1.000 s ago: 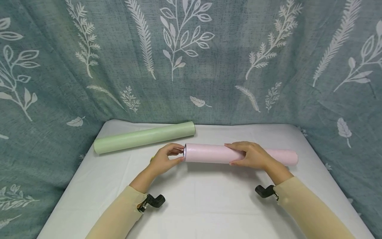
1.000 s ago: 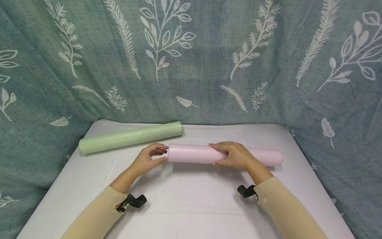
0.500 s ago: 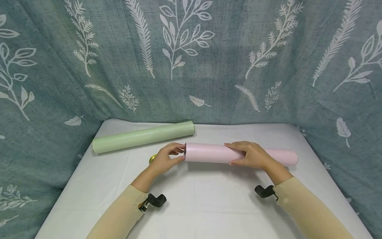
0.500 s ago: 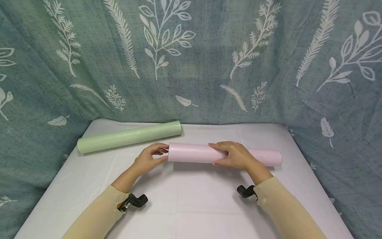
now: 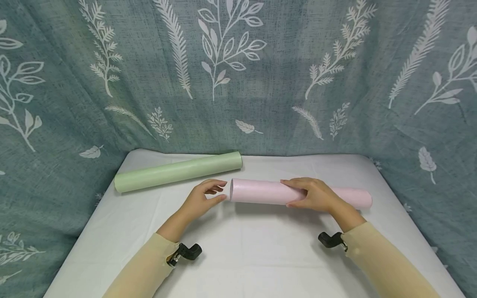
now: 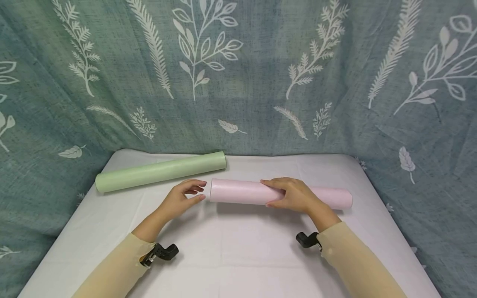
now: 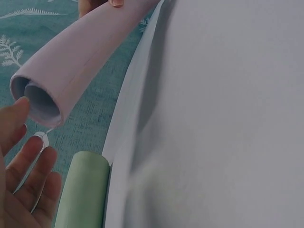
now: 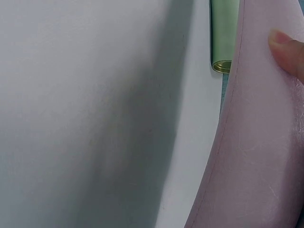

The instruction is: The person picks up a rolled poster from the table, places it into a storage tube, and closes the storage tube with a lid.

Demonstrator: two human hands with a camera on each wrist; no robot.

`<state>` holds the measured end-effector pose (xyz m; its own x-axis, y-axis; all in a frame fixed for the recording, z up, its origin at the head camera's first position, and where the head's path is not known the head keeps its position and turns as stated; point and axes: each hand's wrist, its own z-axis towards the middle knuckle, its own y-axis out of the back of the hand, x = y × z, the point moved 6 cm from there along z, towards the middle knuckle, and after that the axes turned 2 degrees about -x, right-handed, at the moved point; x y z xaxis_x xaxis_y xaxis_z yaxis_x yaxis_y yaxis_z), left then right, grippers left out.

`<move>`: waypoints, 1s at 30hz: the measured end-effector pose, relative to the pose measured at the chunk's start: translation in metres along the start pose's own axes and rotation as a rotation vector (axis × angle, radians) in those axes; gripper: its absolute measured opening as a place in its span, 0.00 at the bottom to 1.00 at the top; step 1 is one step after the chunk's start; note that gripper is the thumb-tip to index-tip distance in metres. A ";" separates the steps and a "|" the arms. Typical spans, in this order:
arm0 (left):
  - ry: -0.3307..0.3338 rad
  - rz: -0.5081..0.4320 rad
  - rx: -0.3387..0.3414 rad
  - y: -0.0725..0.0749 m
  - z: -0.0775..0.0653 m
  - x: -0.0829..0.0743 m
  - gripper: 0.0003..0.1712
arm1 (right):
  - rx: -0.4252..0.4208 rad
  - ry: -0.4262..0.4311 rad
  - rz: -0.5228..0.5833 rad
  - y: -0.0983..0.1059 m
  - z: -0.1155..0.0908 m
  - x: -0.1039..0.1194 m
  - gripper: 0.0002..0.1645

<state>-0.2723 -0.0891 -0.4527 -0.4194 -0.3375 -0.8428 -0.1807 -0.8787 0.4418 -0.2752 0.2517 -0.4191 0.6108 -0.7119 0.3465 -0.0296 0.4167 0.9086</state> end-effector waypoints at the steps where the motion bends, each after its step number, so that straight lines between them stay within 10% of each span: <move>1: 0.007 0.008 -0.002 0.003 -0.001 0.001 0.22 | 0.001 -0.003 0.000 0.001 0.000 0.000 0.45; 30: 0.243 0.176 0.016 0.065 -0.036 0.041 0.32 | -0.007 -0.010 -0.012 0.005 -0.003 0.001 0.44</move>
<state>-0.2690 -0.1726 -0.4694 -0.2209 -0.5570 -0.8006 -0.1388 -0.7946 0.5911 -0.2721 0.2552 -0.4148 0.6031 -0.7226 0.3377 -0.0169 0.4117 0.9112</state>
